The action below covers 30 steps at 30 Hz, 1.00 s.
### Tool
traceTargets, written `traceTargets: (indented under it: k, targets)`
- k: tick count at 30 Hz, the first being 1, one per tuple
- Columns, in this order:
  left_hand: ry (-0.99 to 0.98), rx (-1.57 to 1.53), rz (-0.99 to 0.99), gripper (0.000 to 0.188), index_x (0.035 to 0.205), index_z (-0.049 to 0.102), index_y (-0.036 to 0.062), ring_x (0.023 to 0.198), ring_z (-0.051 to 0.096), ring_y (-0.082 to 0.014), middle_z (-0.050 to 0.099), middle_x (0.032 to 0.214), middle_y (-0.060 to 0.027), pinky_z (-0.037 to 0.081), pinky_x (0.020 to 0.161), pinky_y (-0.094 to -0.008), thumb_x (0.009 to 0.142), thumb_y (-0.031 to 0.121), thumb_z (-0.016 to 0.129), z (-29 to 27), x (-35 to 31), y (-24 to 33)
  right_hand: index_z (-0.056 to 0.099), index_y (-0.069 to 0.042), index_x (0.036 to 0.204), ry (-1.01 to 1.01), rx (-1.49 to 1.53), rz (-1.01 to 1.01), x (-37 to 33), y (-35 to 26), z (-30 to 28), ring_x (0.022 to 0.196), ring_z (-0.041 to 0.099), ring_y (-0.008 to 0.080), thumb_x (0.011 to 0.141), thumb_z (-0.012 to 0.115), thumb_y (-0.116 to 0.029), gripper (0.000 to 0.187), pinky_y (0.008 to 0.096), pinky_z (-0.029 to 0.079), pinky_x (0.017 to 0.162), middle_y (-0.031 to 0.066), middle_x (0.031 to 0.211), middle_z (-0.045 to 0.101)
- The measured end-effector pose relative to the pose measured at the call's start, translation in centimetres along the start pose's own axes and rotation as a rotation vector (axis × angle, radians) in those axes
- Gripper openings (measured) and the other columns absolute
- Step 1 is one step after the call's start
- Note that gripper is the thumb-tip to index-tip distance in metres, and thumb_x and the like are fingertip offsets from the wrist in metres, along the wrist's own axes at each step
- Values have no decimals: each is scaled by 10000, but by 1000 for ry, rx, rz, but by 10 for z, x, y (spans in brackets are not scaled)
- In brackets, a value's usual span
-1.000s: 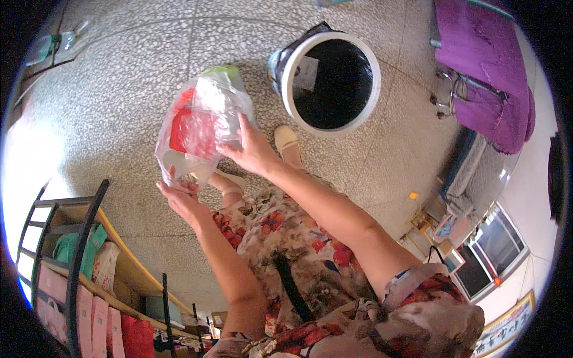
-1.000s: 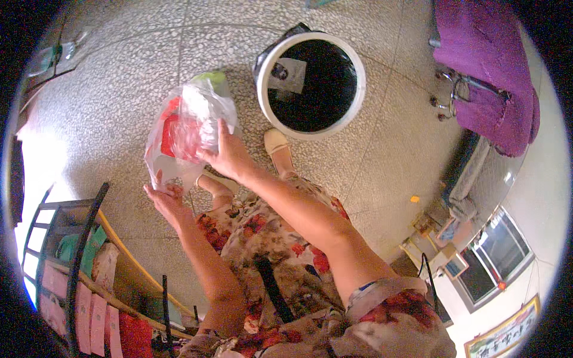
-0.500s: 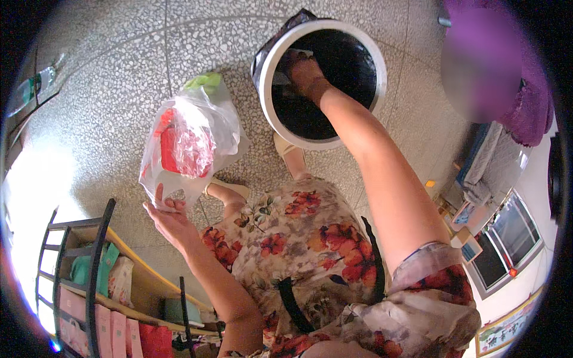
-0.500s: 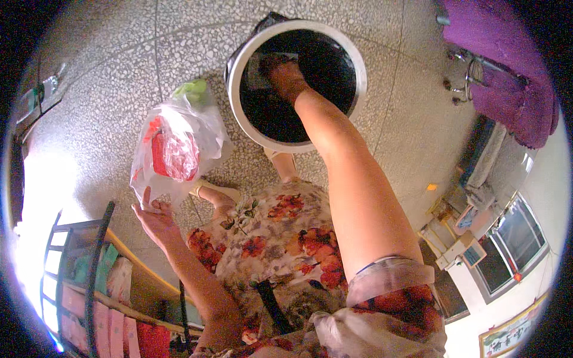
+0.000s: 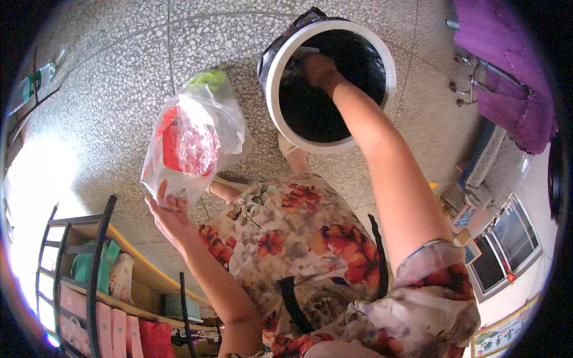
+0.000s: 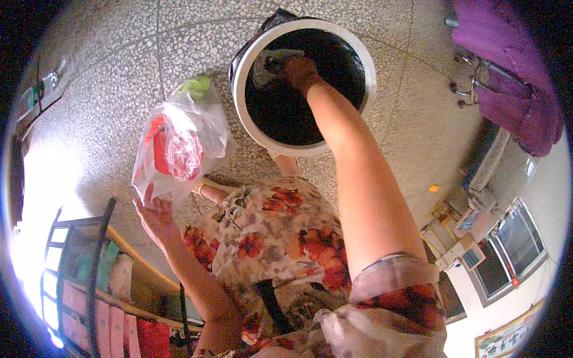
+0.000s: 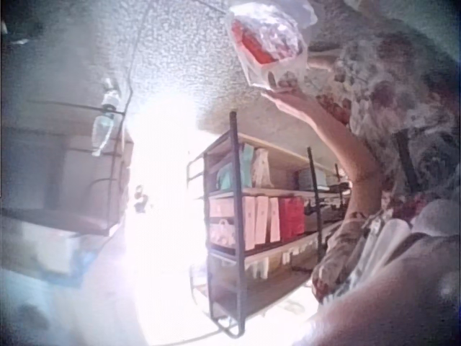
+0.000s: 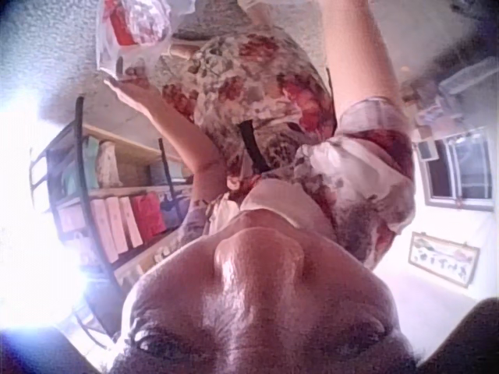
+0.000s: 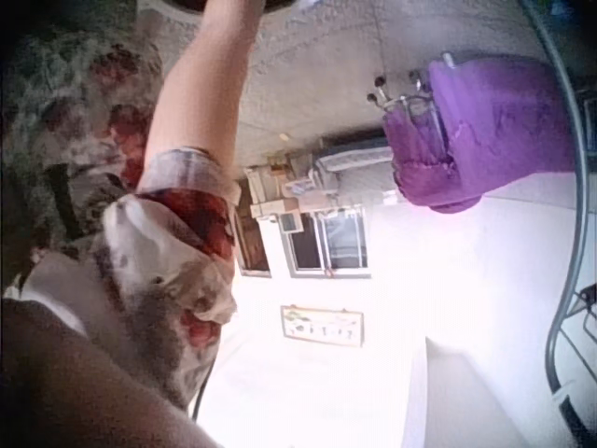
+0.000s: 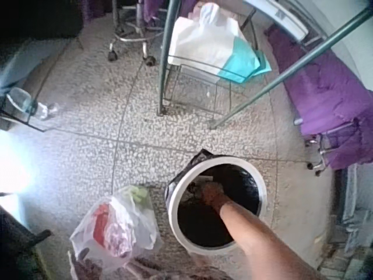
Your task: The person picks up trash from the floor, including a bottle and plastic scraps, places the items into a plastic bag, carries the bag outside, and deposits it into a large green waste bin.
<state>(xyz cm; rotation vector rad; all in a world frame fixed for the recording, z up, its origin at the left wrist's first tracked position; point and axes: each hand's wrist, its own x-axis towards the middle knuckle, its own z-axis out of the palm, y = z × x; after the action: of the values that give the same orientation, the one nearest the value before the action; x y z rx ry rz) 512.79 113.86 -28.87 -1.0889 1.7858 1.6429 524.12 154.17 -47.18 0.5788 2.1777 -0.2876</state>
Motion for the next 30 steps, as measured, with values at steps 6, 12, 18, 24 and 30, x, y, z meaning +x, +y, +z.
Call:
traceTargets:
  k: [6,12,18,24,30]
  targets:
    - [44,-25,4,521,1090,604,-21,560,384,-101,406,643,8,387,557,-242,966,446,410,8,-5,-8,694,-62,921,44,189,191,-80,5,-68,883,642,349,784,622,-244,239,420,511,764,179,937,668]
    - [64,-46,-42,545,1100,601,-29,561,362,-99,389,644,10,358,550,-236,969,459,395,11,-14,-14,652,-8,844,265,743,-206,-232,-41,-119,657,603,120,848,595,-95,105,269,462,561,79,744,639]
    - [194,-95,-38,583,1092,604,-15,533,339,-95,359,598,25,339,521,-238,977,479,319,20,-23,-8,633,3,845,172,820,-409,-257,-175,-83,608,588,216,800,612,-65,83,349,491,557,108,764,619]
    - [168,-128,-1,611,1085,611,10,525,331,-100,375,596,24,330,507,-230,979,498,260,13,-16,-5,638,0,817,548,363,-309,-175,-254,16,628,634,247,808,643,-184,184,361,528,580,128,782,642]
    - [193,-144,-7,570,1079,623,20,541,337,-100,377,609,24,334,529,-229,977,481,304,3,-14,-11,640,-63,696,474,701,-94,-208,-113,-110,572,622,288,808,589,-219,198,422,487,561,128,613,616]
